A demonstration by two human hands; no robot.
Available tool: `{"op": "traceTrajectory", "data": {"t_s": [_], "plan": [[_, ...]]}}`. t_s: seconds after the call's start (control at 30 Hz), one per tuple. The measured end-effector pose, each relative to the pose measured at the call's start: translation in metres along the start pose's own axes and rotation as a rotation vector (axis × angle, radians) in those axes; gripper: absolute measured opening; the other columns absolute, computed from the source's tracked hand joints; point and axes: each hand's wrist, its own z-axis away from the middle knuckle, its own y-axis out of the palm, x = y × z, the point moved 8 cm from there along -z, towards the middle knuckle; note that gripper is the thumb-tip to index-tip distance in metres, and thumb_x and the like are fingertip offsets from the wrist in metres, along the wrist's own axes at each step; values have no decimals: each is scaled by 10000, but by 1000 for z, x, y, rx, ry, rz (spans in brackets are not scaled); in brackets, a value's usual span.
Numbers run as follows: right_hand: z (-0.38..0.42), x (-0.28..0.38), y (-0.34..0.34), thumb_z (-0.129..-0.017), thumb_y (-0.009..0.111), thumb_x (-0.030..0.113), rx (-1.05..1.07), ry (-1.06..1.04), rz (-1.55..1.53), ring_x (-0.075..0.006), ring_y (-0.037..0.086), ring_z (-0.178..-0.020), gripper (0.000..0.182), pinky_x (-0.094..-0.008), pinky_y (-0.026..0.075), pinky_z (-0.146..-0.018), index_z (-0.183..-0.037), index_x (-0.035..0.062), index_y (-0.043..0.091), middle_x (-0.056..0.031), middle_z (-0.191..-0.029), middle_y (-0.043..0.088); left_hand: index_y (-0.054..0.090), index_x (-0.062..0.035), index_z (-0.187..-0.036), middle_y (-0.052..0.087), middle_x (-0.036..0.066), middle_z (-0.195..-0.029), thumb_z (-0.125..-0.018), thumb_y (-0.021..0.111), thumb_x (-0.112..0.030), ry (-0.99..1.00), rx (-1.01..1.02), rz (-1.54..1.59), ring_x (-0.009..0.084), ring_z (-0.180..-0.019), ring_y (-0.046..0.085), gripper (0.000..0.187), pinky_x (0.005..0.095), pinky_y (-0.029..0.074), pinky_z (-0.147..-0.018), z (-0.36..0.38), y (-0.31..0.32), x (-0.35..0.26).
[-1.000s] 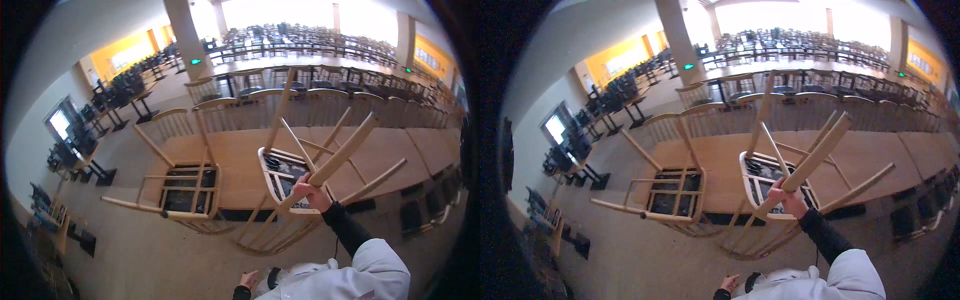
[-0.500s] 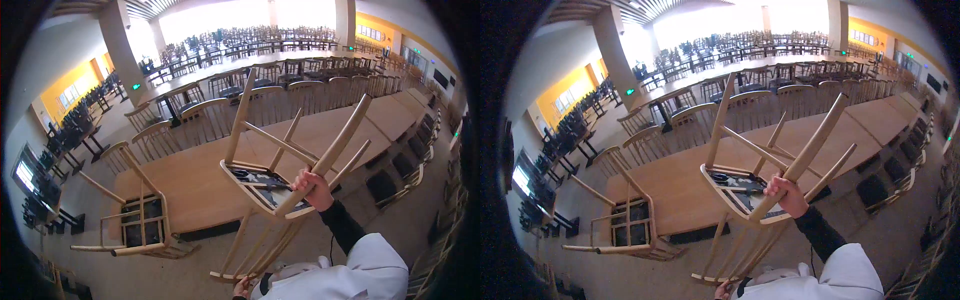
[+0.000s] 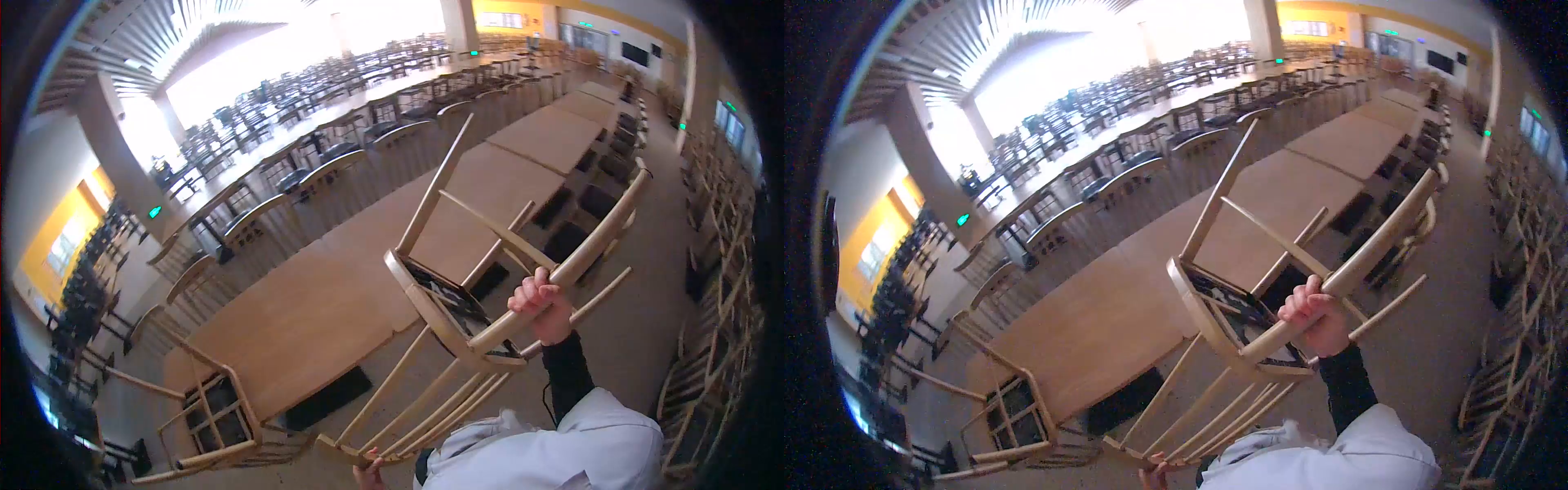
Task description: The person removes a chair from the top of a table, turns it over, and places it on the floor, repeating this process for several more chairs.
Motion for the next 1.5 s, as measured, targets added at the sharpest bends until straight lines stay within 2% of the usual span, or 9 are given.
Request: {"op": "traceTrajectory", "data": {"t_s": [0.27, 0.33, 0.4, 0.7, 0.97, 1.23, 1.3, 1.47, 1.5], "plan": [[107, 75, -25, -821, 569, 181, -254, -281, 155, -96, 351, -559, 247, -290, 339, -640, -696, 153, 357, 36, -596, 317, 475, -54, -1161, 586, 117, -999, -786, 640, -247, -44, 356, -328, 216, -836, 580, 453, 367, 498, -697, -44, 2, -24], [134, 92, -42, -822, 567, 183, -338, -336, 162, -96, 357, -562, 238, -290, 342, -642, -701, 156, 364, 39, -598, 313, 438, -49, -1212, 586, 111, -994, -802, 630, -220, 9, 387, -346, 220, -853, 576, 484, 365, 493, -716, -41, 36, -37], [158, 109, -62, -822, 570, 195, -405, -420, 219, -88, 372, -569, 238, -289, 352, -647, -687, 166, 377, 49, -592, 304, 593, -16, -846, 641, 87, -808, -674, 672, -26, 108, 457, -386, 191, -775, 624, 190, 334, 493, -735, -36, 93, -59], [266, 172, -200, -802, 595, 233, -795, -593, 62, -65, 405, -554, 293, -270, 384, -638, -609, 180, 381, 74, -569, 366, 502, -1, -1015, 628, 150, -928, -631, 651, 42, -169, 819, -453, 241, -875, 612, 414, 355, 512, -756, -45, 234, -54], [302, 177, -361, -768, 659, 194, -1160, -606, -123, -98, 485, -580, 235, -305, 463, -687, -659, 132, 461, 33, -598, 465, 482, -21, -1044, 593, 115, -957, -665, 637, 68, -258, 842, -545, 238, -896, 597, 419, 406, 514, -800, -31, 357, -39], [339, 110, -513, -773, 575, 128, -1465, -360, -78, -208, 492, -850, 113, -426, 405, -812, -803, 52, 497, -81, -860, 495, 526, -23, -1071, 616, 69, -946, -670, 657, 69, -155, 767, -806, 166, -881, 597, 433, 302, 494, -770, -2, 435, -9], [353, 79, -555, -768, 586, 130, -1421, -103, 4, -225, 494, -881, 131, -413, 401, -791, -845, 57, 507, -83, -863, 502, 536, -23, -1067, 628, 55, -934, -627, 703, 56, -118, 752, -890, 147, -857, 600, 477, 310, 506, -752, 6, 447, 4], [350, 30, -558, -749, 598, 58, -1564, 183, -38, -243, 535, -882, 177, -398, 444, -769, -915, 32, 544, -113, -949, 549, 528, -18, -1085, 602, 25, -933, -695, 686, 7, -26, 827, -1011, 92, -836, 563, 422, 252, 468, -740, -2, 462, 47], [338, 42, -551, -727, 592, 5, -1397, 386, 632, -234, 544, -904, 232, -370, 453, -789, -952, 18, 539, -113, -944, 565, 524, -16, -1093, 594, 19, -926, -700, 686, -4, 25, 855, -1056, 85, -823, 559, 425, 252, 470, -726, -6, 465, 54]]}}
